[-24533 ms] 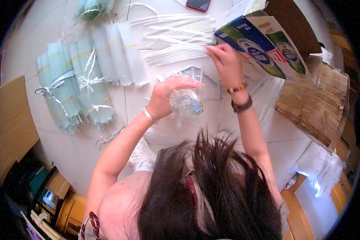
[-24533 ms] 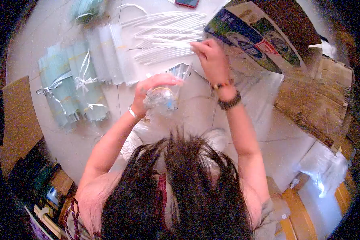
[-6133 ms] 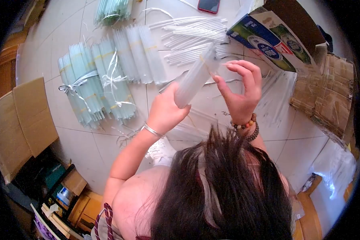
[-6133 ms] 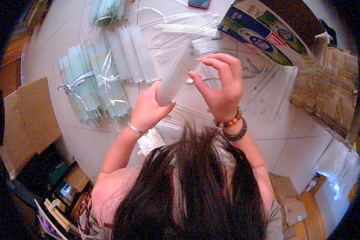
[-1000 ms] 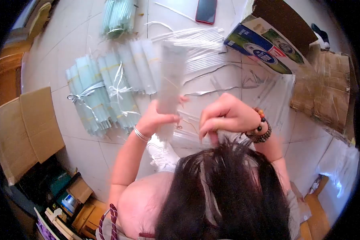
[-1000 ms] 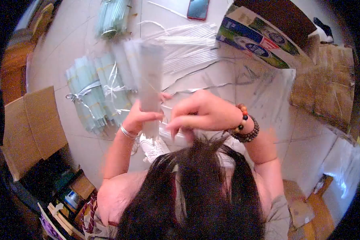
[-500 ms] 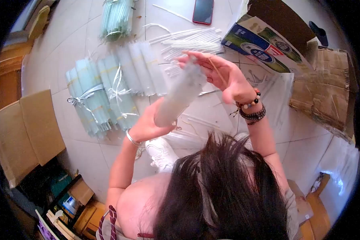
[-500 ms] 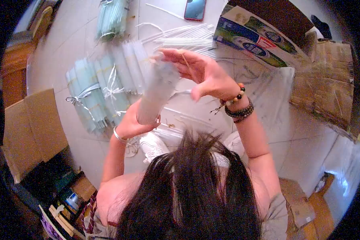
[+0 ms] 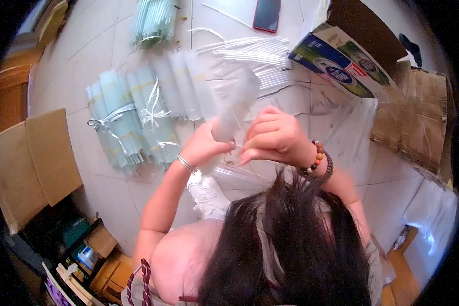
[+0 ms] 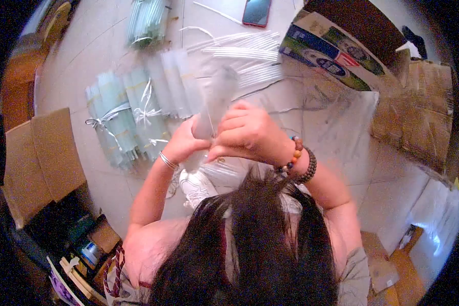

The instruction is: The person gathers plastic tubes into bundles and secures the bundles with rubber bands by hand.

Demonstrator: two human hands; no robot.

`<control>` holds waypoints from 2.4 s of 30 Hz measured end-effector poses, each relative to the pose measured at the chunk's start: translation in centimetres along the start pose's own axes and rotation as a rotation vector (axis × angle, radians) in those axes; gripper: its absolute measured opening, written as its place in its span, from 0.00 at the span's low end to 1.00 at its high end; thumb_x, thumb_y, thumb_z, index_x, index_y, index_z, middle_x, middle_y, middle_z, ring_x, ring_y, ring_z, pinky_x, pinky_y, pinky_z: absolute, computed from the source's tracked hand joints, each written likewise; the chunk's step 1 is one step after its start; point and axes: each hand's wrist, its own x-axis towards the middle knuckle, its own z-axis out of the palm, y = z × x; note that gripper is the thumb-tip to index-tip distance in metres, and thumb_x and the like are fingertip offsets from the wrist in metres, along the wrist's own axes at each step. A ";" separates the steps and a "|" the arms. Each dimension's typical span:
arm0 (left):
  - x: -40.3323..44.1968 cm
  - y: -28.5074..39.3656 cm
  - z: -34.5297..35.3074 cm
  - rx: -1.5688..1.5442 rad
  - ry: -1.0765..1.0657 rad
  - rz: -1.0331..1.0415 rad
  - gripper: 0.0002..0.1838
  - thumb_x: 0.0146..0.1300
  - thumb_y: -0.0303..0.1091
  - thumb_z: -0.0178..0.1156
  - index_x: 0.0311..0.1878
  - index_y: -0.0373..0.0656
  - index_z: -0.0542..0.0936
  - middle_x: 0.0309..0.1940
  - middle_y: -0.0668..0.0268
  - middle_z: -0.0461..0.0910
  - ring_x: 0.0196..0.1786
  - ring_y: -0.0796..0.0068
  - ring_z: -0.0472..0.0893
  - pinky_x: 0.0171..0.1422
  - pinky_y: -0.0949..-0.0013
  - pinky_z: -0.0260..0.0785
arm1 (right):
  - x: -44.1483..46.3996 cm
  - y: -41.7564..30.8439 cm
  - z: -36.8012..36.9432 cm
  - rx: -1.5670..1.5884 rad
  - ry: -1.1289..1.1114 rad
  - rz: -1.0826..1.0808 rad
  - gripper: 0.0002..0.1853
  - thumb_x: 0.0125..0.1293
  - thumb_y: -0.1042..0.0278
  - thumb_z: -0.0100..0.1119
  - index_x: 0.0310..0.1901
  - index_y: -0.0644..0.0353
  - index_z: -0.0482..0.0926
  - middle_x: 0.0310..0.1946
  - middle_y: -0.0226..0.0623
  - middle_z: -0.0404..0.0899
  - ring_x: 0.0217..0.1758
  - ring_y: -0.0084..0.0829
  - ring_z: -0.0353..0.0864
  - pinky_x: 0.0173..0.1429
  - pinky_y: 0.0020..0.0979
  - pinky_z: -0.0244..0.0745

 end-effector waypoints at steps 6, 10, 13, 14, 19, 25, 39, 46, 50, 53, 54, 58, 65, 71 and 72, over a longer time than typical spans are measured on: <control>-1.8 2.2 1.1 -0.506 0.032 0.033 0.33 0.52 0.29 0.74 0.62 0.36 0.72 0.43 0.65 0.83 0.42 0.75 0.83 0.49 0.68 0.78 | -3.6 2.0 3.3 1.657 0.173 0.404 0.34 0.76 0.55 0.59 0.79 0.49 0.59 0.49 0.26 0.83 0.28 0.07 0.72 0.46 0.29 0.81; -1.2 0.0 2.3 -0.069 0.335 0.204 0.30 0.56 0.29 0.73 0.62 0.37 0.73 0.45 0.61 0.83 0.45 0.71 0.85 0.47 0.64 0.77 | -1.9 3.4 4.7 1.935 0.442 0.224 0.45 0.70 0.42 0.60 0.80 0.55 0.53 0.82 0.36 0.50 0.53 0.18 0.77 0.63 0.35 0.78; -0.5 -0.7 2.0 0.389 0.655 0.352 0.30 0.55 0.24 0.71 0.62 0.38 0.72 0.47 0.59 0.84 0.44 0.66 0.86 0.51 0.62 0.79 | -1.2 3.5 3.1 1.582 0.528 0.456 0.49 0.67 0.36 0.61 0.79 0.59 0.55 0.80 0.39 0.56 0.79 0.31 0.59 0.81 0.43 0.59; -0.3 -0.6 2.0 0.519 0.696 0.408 0.31 0.54 0.23 0.70 0.63 0.39 0.73 0.48 0.59 0.84 0.45 0.62 0.86 0.51 0.61 0.79 | -1.3 3.7 3.0 1.495 0.533 0.505 0.51 0.65 0.33 0.61 0.78 0.61 0.56 0.79 0.40 0.58 0.79 0.32 0.60 0.81 0.44 0.58; 0.5 -1.2 1.1 0.887 0.769 0.501 0.36 0.47 0.20 0.68 0.65 0.49 0.74 0.50 0.61 0.82 0.44 0.51 0.84 0.48 0.57 0.79 | -2.9 6.1 3.0 1.207 0.560 0.587 0.48 0.64 0.36 0.66 0.74 0.66 0.63 0.74 0.39 0.66 0.73 0.30 0.69 0.75 0.41 0.68; 0.6 -1.3 0.3 1.117 0.691 0.579 0.37 0.47 0.17 0.63 0.64 0.53 0.76 0.44 0.62 0.81 0.40 0.55 0.83 0.41 0.56 0.77 | -4.3 7.1 0.8 0.621 0.471 0.842 0.32 0.67 0.42 0.67 0.60 0.63 0.82 0.51 0.35 0.84 0.50 0.21 0.82 0.58 0.30 0.81; 0.4 -1.3 0.2 1.261 0.579 0.605 0.33 0.50 0.19 0.59 0.64 0.51 0.77 0.42 0.65 0.80 0.37 0.60 0.82 0.40 0.60 0.76 | -2.9 7.1 -0.5 0.255 0.260 0.845 0.23 0.63 0.46 0.72 0.43 0.62 0.90 0.27 0.23 0.85 0.27 0.13 0.74 0.30 0.20 0.67; 0.5 -0.6 -1.8 1.554 0.231 0.826 0.18 0.59 0.35 0.60 0.54 0.55 0.78 0.34 0.72 0.76 0.32 0.73 0.79 0.36 0.67 0.72 | -1.7 8.2 0.8 0.082 -0.500 0.984 0.12 0.60 0.65 0.70 0.41 0.64 0.86 0.30 0.28 0.85 0.34 0.20 0.81 0.38 0.25 0.76; 1.1 -2.7 -1.6 1.707 0.085 1.047 0.11 0.60 0.38 0.59 0.45 0.55 0.73 0.31 0.75 0.72 0.32 0.77 0.77 0.34 0.70 0.68 | -3.3 7.9 0.1 0.590 -0.438 0.814 0.40 0.59 0.62 0.73 0.70 0.63 0.65 0.61 0.48 0.77 0.65 0.35 0.76 0.66 0.37 0.75; 1.5 -3.5 -0.4 1.542 0.196 1.104 0.09 0.59 0.39 0.59 0.42 0.55 0.71 0.29 0.76 0.70 0.30 0.77 0.75 0.42 0.68 0.72 | -3.4 6.2 3.5 0.442 -0.664 0.726 0.46 0.54 0.56 0.79 0.70 0.65 0.66 0.60 0.47 0.78 0.66 0.36 0.76 0.68 0.39 0.73; 1.7 -3.4 0.1 1.601 0.115 0.999 0.12 0.60 0.41 0.59 0.47 0.54 0.73 0.35 0.73 0.74 0.39 0.74 0.78 0.54 0.64 0.71 | -4.6 6.1 5.9 0.386 -0.640 0.641 0.46 0.52 0.54 0.80 0.68 0.66 0.67 0.59 0.47 0.78 0.64 0.35 0.77 0.68 0.39 0.72; -2.6 -1.2 -2.1 1.311 0.459 0.708 0.30 0.66 0.52 0.58 0.67 0.47 0.70 0.61 0.59 0.73 0.70 0.63 0.69 0.81 0.54 0.49 | -5.5 4.6 7.4 0.821 -0.499 1.188 0.27 0.53 0.69 0.79 0.53 0.66 0.77 0.36 0.34 0.84 0.39 0.25 0.83 0.45 0.31 0.79; -5.4 -5.3 -6.8 -0.144 0.247 0.358 0.43 0.74 0.62 0.49 0.78 0.36 0.60 0.79 0.50 0.58 0.81 0.54 0.58 0.84 0.58 0.45 | -5.4 4.0 8.4 0.593 -0.815 1.027 0.34 0.48 0.71 0.77 0.60 0.62 0.77 0.42 0.35 0.84 0.41 0.27 0.82 0.46 0.34 0.80; -5.6 -7.0 -6.6 -0.395 0.463 0.460 0.30 0.81 0.53 0.43 0.73 0.39 0.69 0.69 0.59 0.75 0.71 0.64 0.74 0.77 0.58 0.59 | -5.5 4.2 10.5 0.645 -0.735 0.988 0.29 0.51 0.66 0.79 0.53 0.64 0.76 0.38 0.34 0.81 0.35 0.29 0.83 0.46 0.34 0.81; -5.8 -7.4 -7.5 -0.533 0.609 0.445 0.32 0.79 0.56 0.46 0.72 0.40 0.69 0.68 0.59 0.75 0.70 0.65 0.74 0.77 0.57 0.60 | -5.0 4.0 10.4 0.643 -0.692 0.951 0.28 0.52 0.67 0.78 0.52 0.64 0.76 0.38 0.35 0.82 0.35 0.30 0.83 0.47 0.34 0.81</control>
